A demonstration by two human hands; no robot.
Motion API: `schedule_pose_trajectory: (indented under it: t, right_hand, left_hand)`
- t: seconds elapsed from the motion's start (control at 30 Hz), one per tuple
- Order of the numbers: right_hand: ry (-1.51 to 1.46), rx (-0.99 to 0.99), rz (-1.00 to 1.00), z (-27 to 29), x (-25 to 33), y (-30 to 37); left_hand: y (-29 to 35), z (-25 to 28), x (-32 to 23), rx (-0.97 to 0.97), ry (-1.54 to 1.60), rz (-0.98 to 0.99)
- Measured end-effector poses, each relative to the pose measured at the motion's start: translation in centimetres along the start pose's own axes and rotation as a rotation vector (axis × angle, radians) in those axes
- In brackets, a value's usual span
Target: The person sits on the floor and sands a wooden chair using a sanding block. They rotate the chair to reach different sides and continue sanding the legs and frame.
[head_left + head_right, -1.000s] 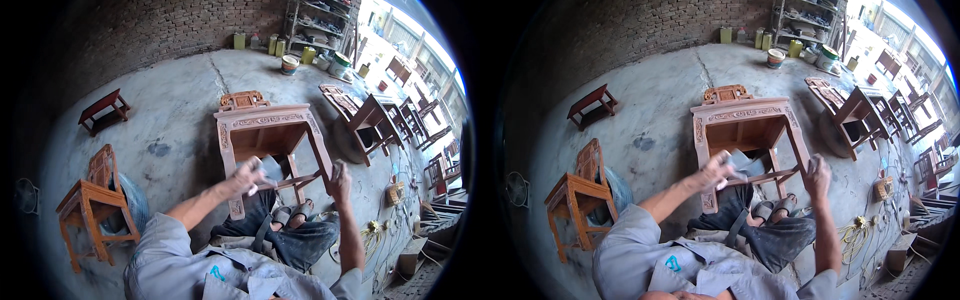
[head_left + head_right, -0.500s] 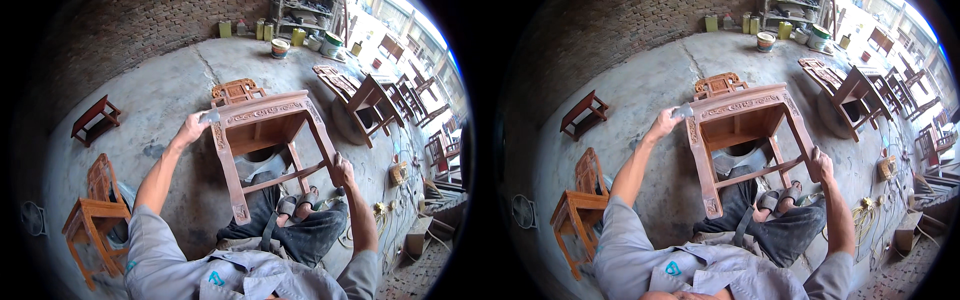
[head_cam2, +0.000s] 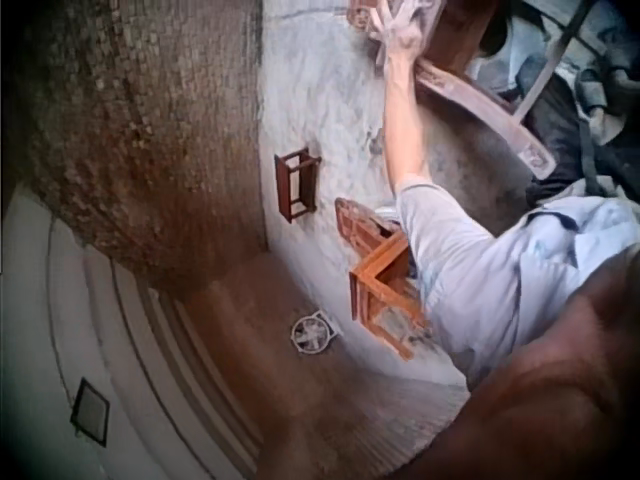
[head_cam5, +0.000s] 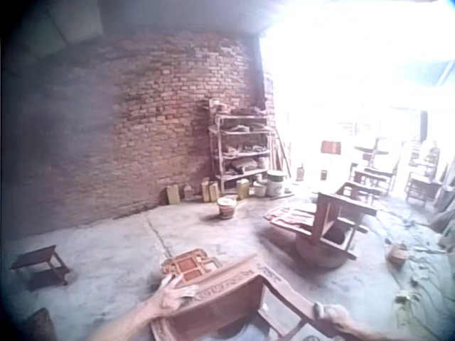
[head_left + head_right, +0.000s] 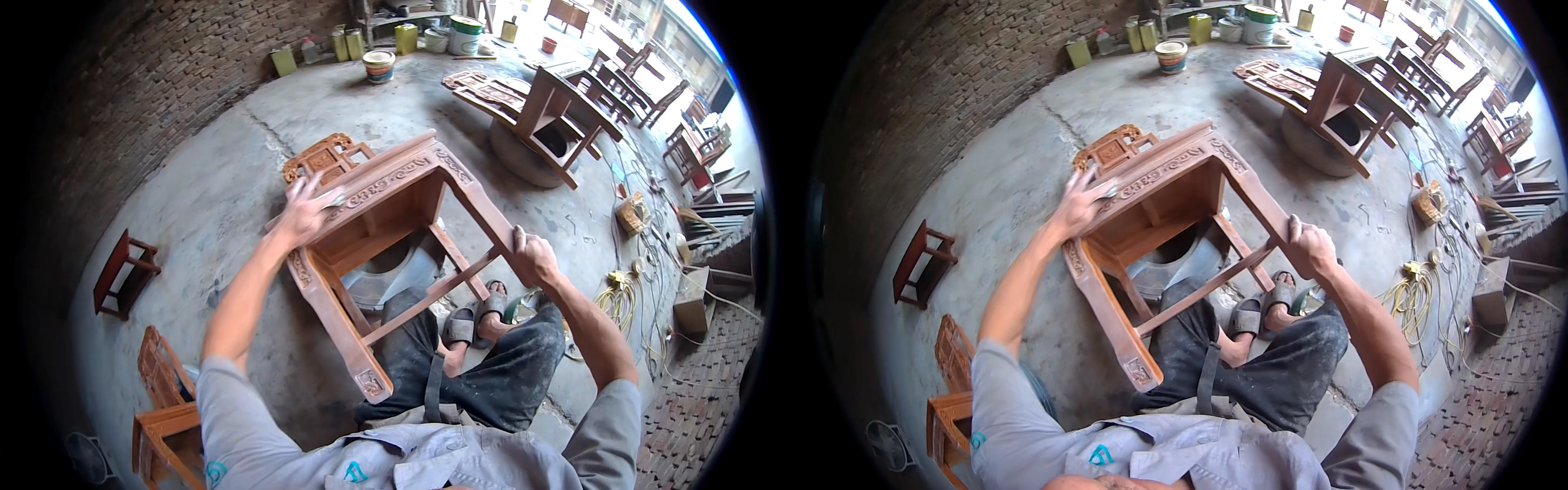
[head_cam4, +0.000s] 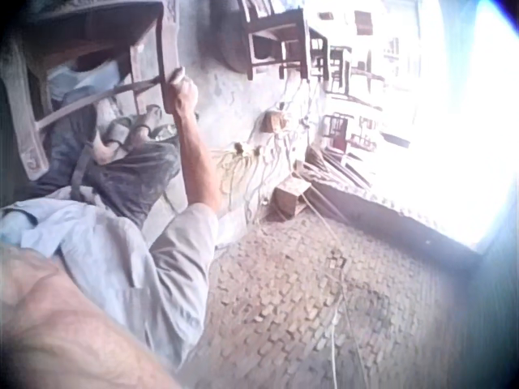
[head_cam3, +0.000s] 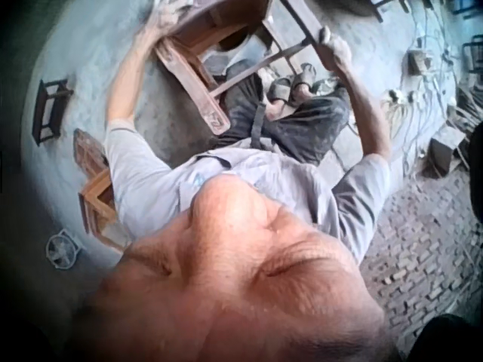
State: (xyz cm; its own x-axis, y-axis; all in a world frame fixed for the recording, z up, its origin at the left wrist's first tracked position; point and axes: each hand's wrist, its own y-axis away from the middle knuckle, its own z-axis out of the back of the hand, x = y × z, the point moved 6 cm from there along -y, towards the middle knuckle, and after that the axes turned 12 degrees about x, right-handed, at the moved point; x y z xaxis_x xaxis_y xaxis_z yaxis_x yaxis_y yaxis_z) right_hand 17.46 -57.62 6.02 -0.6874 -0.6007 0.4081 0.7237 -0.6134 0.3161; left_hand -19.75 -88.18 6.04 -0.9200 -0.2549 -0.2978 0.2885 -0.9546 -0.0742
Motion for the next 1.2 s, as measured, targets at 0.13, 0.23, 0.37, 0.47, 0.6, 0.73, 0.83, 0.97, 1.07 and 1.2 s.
schedule_pose_trajectory:
  t: [0.13, 0.23, 0.37, 0.47, 0.6, 0.73, 0.83, 0.97, 1.07, 1.2]
  right_hand:
    - [0.3, 0.023, 0.159, -1.2, 0.5, -0.7]
    - [0.372, -0.01, 0.208, -0.6, -0.3, -0.1]
    - [0.08, -0.071, 0.025, -0.9, -1.9, -0.9]
    - [0.132, -0.062, 0.112, -1.5, -0.4, -0.5]
    - [0.173, -0.079, 0.121, -1.0, -2.1, 0.0]
    - [-0.033, -0.007, -0.029, -0.3, -0.9, -0.3]
    - [-0.005, -0.02, 0.044, -0.6, 0.0, -0.4]
    - [0.088, -0.07, 0.088, -1.9, -3.2, -0.8]
    - [0.01, -0.035, 0.0, -0.6, -1.4, -0.5]
    - [0.062, -0.126, 0.179, -1.1, -0.6, -0.9]
  left_hand:
    - [-12.7, -2.5, -4.0, 0.069, -0.109, -0.116]
    - [-15.8, -2.9, -6.6, 0.098, -0.05, -0.164]
    - [-16.8, -2.6, -6.4, 0.032, -0.051, -0.211]
    - [-20.5, -4.1, -7.6, 0.069, -0.079, -0.144]
    - [-21.1, -4.0, -9.7, 0.086, -0.042, -0.219]
    - [-20.2, -3.3, -8.2, 0.012, -0.074, -0.247]
    - [-21.8, -4.0, -7.8, 0.047, -0.144, -0.199]
    - [-20.7, -4.4, -8.7, 0.062, -0.078, -0.264]
    - [-17.8, -3.8, -7.2, 0.025, -0.044, -0.222]
    - [-23.1, -4.4, -8.6, 0.025, -0.124, -0.226]
